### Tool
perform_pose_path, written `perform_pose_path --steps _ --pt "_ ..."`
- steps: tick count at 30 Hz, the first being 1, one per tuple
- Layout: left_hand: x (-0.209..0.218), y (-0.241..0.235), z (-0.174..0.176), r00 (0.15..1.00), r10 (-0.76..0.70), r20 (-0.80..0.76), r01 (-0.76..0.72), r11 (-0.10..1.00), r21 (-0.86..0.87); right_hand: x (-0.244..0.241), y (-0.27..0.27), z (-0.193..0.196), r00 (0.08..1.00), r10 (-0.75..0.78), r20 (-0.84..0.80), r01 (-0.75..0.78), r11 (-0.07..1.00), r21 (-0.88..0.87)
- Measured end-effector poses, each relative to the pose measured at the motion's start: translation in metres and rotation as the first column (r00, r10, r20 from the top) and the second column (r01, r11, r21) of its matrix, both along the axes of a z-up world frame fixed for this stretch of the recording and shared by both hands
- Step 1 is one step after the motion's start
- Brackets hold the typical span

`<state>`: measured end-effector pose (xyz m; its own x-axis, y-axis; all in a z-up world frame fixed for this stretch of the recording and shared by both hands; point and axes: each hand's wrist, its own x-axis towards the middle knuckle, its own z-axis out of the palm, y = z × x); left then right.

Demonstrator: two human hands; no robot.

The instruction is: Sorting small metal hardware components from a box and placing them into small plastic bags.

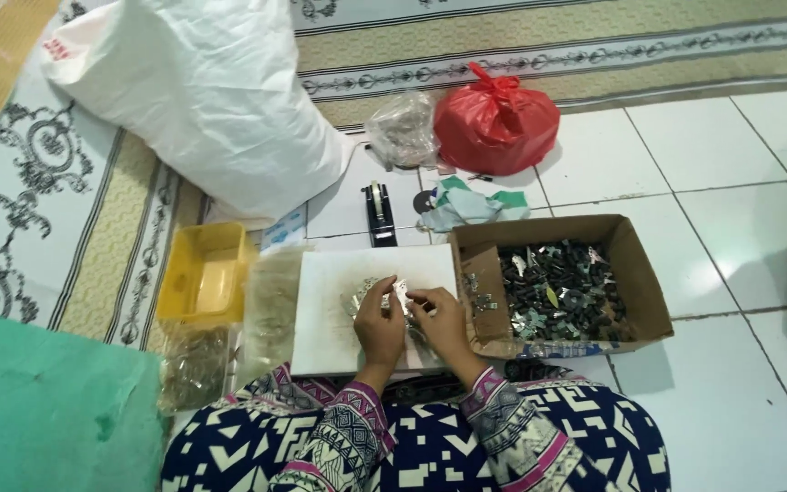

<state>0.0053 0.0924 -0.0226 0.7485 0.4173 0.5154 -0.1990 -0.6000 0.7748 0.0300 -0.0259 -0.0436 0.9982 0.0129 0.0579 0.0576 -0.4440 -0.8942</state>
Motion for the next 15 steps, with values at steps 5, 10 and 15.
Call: perform_pose_path --steps 5,10,15 --pt "0.029 -0.044 -0.001 0.96 -0.28 -0.022 0.279 0.959 -0.039 0.042 -0.072 0.011 0.994 -0.018 -0.11 0.016 1.0 -0.02" --pt "0.051 -0.112 -0.018 0.862 -0.495 -0.111 0.497 0.868 -0.006 0.079 -0.187 -0.01 0.967 -0.155 -0.202 0.11 0.969 -0.22" --pt "0.071 -0.166 -0.028 0.664 -0.622 -0.414 0.694 0.719 0.033 0.071 -0.275 -0.076 0.807 -0.461 -0.369 0.322 0.868 -0.379"
